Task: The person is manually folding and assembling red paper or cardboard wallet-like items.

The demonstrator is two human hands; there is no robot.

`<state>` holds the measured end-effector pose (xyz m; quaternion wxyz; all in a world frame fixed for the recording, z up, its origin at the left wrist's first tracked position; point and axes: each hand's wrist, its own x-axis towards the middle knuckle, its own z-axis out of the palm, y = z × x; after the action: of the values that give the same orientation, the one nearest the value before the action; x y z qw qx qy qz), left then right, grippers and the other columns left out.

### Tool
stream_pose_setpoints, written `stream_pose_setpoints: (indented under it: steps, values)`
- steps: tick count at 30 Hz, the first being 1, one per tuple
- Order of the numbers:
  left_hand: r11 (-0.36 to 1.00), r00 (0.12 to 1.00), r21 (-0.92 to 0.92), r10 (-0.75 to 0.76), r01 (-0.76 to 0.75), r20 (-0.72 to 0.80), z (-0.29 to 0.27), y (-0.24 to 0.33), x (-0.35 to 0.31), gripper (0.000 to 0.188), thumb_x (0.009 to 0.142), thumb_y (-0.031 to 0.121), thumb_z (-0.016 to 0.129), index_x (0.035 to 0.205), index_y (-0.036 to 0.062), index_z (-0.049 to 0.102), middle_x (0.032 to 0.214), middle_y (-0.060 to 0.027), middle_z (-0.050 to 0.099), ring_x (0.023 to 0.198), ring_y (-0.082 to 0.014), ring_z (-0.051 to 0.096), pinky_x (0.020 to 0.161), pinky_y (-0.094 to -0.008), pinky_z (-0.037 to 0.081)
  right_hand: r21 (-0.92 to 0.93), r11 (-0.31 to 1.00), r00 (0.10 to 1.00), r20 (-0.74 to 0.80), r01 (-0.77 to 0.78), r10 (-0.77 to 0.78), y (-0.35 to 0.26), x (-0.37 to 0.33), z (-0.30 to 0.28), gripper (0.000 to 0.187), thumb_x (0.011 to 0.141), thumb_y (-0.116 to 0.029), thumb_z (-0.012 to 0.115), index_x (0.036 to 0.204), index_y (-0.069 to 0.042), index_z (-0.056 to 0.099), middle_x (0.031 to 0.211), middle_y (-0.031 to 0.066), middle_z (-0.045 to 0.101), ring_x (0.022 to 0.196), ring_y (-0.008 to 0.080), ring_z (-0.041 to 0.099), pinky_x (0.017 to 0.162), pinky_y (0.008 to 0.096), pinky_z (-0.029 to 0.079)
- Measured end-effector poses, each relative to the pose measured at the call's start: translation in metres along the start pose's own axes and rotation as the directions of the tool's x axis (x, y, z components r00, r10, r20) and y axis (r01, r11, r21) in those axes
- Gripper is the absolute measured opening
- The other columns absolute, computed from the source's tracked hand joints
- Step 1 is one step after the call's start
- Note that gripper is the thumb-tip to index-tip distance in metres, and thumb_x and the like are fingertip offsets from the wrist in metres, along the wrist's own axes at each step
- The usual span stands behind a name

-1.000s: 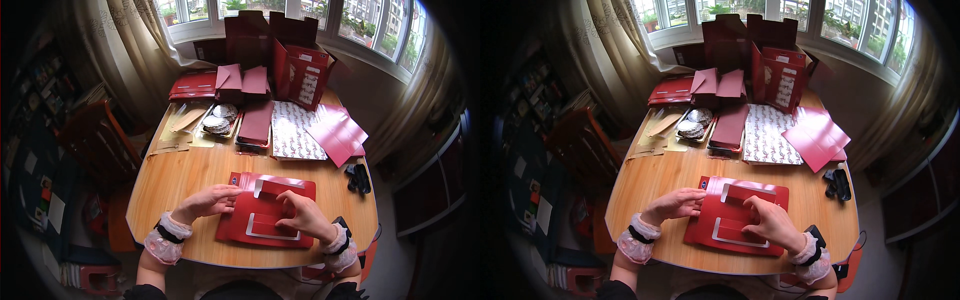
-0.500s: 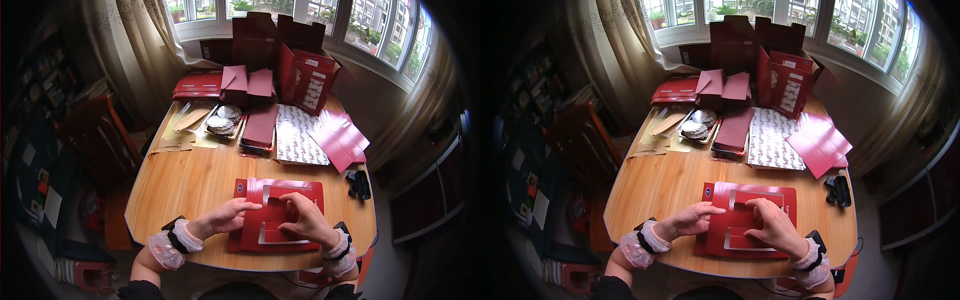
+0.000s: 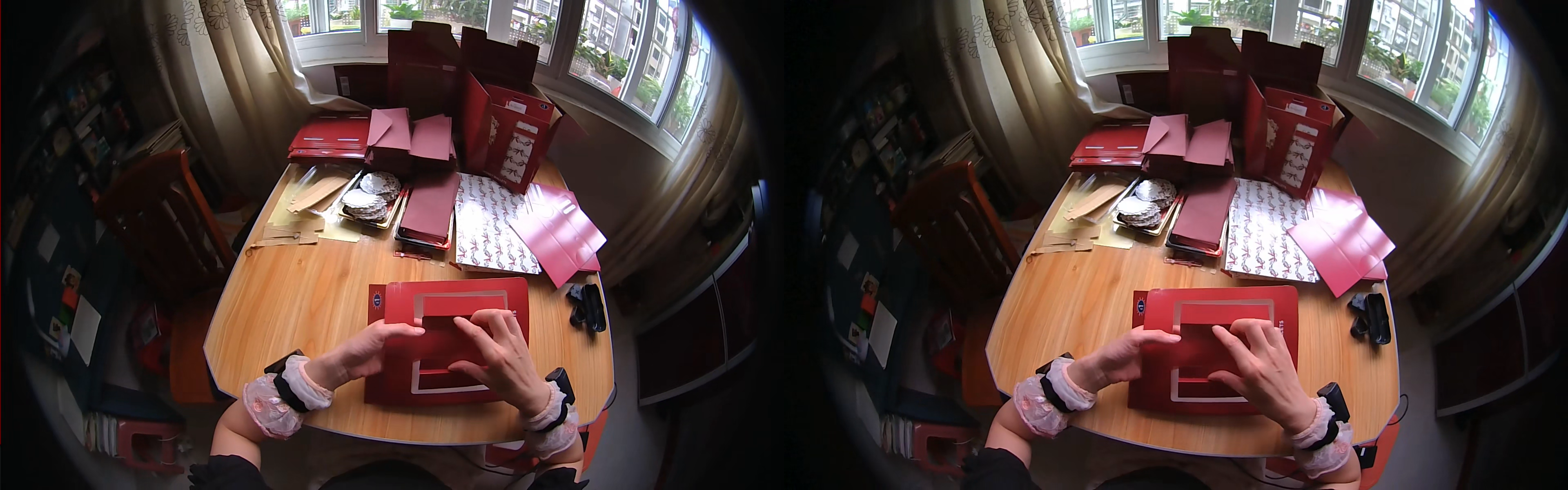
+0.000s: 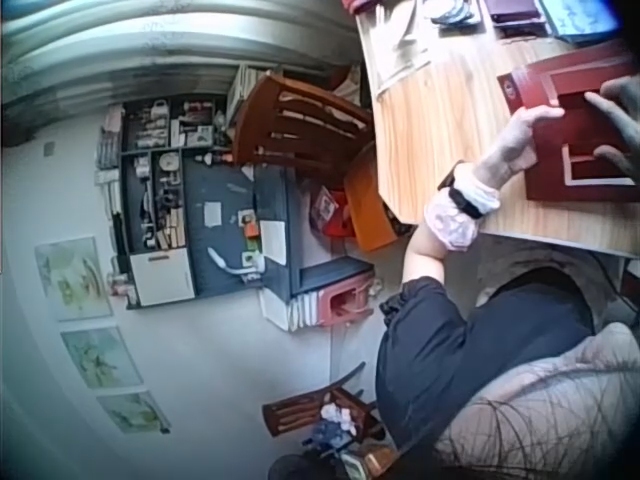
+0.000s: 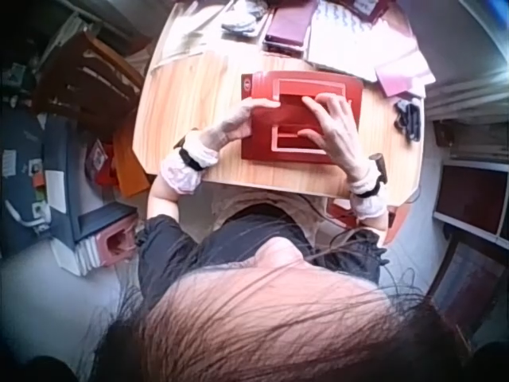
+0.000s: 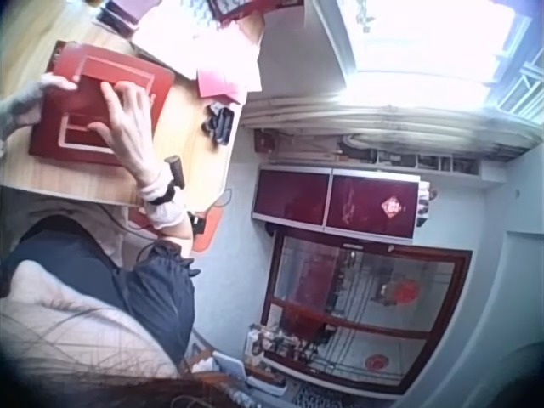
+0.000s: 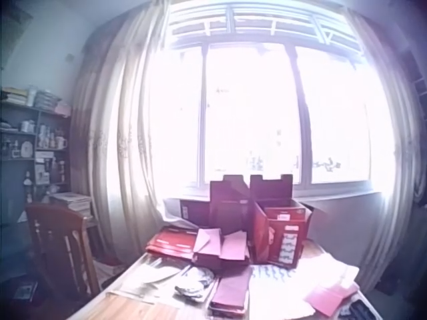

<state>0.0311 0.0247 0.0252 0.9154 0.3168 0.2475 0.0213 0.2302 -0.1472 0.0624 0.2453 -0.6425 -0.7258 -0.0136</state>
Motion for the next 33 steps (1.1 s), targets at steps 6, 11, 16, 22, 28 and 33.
stream_pose_setpoints:
  steps: [6, 11, 16, 22, 28, 33]
  values:
    - [0.993, 0.998, -0.11, -0.043, 0.047, 0.038, -0.009, -0.001, 0.0, 0.042, 0.095, 0.017, 0.068, 0.135, 0.0102, 0.062, 0.131, -0.0063, 0.068, 0.118, -0.021, 0.066, 0.108, -0.0421, 0.049, -0.09, 0.995, 0.999, -0.008, 0.037, -0.038, 0.0, -0.001, 0.007, 0.073, 0.072, -0.031, 0.09, 0.135, -0.005, 0.063, 0.123, 0.0107, 0.055, 0.114, 0.03, 0.054, 0.1, 0.0437, 0.044]
    - [0.997, 0.999, -0.064, -0.033, 0.035, 0.041, -0.005, 0.001, -0.003, 0.045, 0.095, 0.021, 0.067, 0.137, 0.0073, 0.062, 0.132, -0.0092, 0.069, 0.118, -0.0222, 0.066, 0.107, -0.0418, 0.05, -0.131, 0.991, 0.999, -0.016, 0.043, -0.045, -0.001, -0.004, 0.01, 0.071, 0.075, -0.033, 0.087, 0.135, -0.005, 0.063, 0.124, 0.01, 0.055, 0.116, 0.0291, 0.054, 0.097, 0.0432, 0.043]
    - [0.998, 0.998, -0.033, -0.048, 0.049, 0.038, -0.009, 0.001, -0.004, 0.049, 0.094, 0.024, 0.067, 0.139, 0.0039, 0.06, 0.132, -0.0115, 0.069, 0.115, -0.0235, 0.068, 0.104, -0.0421, 0.052, -0.105, 0.994, 0.999, -0.005, 0.039, -0.04, -0.003, 0.0, 0.01, 0.069, 0.076, -0.034, 0.086, 0.134, -0.005, 0.063, 0.122, 0.0096, 0.057, 0.115, 0.0291, 0.056, 0.096, 0.0433, 0.044]
    - [0.999, 0.999, -0.044, 0.003, -0.001, 0.051, -0.007, 0.0, -0.003, 0.05, 0.095, 0.025, 0.067, 0.139, 0.0028, 0.06, 0.132, -0.0125, 0.069, 0.117, -0.0258, 0.068, 0.106, -0.043, 0.052, -0.111, 0.993, 0.999, 0.034, 0.028, -0.025, -0.002, -0.002, 0.016, 0.066, 0.081, -0.033, 0.083, 0.135, -0.003, 0.061, 0.12, 0.0104, 0.057, 0.111, 0.0297, 0.056, 0.095, 0.0423, 0.045]
    - [0.997, 0.995, -0.075, -0.029, 0.037, 0.1, -0.019, -0.004, 0.005, 0.04, 0.098, 0.023, 0.065, 0.134, 0.007, 0.061, 0.126, -0.0098, 0.071, 0.116, -0.0229, 0.068, 0.103, -0.0413, 0.054, -0.143, 0.989, 0.996, 0.079, 0.046, -0.035, -0.002, -0.003, 0.025, 0.064, 0.083, -0.034, 0.08, 0.133, 0.001, 0.061, 0.118, 0.0112, 0.057, 0.11, 0.028, 0.057, 0.094, 0.0399, 0.044]
    - [0.996, 0.992, -0.036, -0.073, 0.077, 0.104, -0.021, -0.002, 0.008, 0.035, 0.1, 0.025, 0.063, 0.131, 0.0079, 0.062, 0.125, -0.0107, 0.071, 0.113, -0.0228, 0.07, 0.101, -0.04, 0.057, -0.11, 0.993, 0.991, 0.135, 0.032, -0.017, 0.001, -0.004, 0.031, 0.064, 0.085, -0.035, 0.079, 0.134, 0.001, 0.059, 0.121, 0.0123, 0.055, 0.114, 0.0286, 0.055, 0.097, 0.0411, 0.044]
